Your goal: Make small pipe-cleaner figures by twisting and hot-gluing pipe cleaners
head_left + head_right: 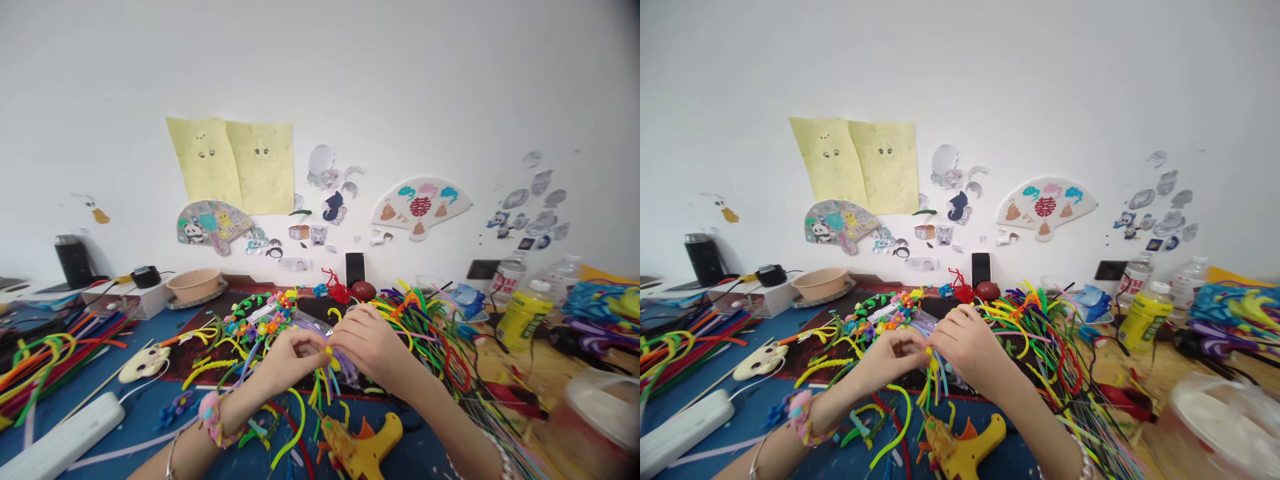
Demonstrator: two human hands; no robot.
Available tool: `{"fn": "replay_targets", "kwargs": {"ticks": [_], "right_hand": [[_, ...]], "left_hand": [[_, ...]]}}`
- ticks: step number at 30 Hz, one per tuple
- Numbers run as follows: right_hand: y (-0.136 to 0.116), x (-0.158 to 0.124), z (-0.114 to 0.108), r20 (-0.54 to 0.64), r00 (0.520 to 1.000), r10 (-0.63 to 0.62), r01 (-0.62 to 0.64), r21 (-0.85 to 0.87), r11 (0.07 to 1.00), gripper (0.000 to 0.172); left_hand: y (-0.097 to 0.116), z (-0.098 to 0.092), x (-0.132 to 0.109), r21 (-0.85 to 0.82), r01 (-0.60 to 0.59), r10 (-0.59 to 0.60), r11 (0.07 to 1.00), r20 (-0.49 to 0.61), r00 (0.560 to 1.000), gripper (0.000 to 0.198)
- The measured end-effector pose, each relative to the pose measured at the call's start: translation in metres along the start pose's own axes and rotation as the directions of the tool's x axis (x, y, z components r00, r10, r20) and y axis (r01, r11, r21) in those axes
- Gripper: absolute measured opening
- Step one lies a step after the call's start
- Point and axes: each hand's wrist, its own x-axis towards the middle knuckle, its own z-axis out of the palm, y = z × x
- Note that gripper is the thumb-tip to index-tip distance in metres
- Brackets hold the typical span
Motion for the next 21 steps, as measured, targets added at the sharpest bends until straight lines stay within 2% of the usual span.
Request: {"fn": "replay_targets", "kwargs": {"ticks": [4,7,10,14,21], "right_hand": [[0.0,0.0,0.0,0.017,1.0,-0.018,0.018,-0.019,1.0,0.015],[-0.002,0.0,0.0,0.007,1.0,0.025,-0.025,-0.075,0.997,0.015],[-0.008,0.0,0.003,-0.03,0.992,0.124,-0.126,-0.12,0.985,0.018],[-0.024,0.0,0.009,-0.052,0.966,0.252,-0.257,-0.144,0.956,0.023],[-0.046,0.001,0.023,-0.174,0.907,0.385,-0.413,-0.184,0.892,0.029]], "left_hand": [[0.0,-0.002,0.0,0.078,-0.023,0.021,0.997,0.024,0.999,0.014],[0.001,-0.002,0.001,0.105,-0.062,0.064,0.993,-0.014,0.998,0.019],[0.002,0.0,0.001,0.05,-0.059,0.062,0.997,-0.076,0.995,0.021],[0.003,0.006,0.0,-0.054,-0.053,0.04,0.997,-0.221,0.974,0.02],[-0.004,0.019,-0.005,-0.187,-0.147,0.071,0.971,-0.361,0.93,0.014]]}}
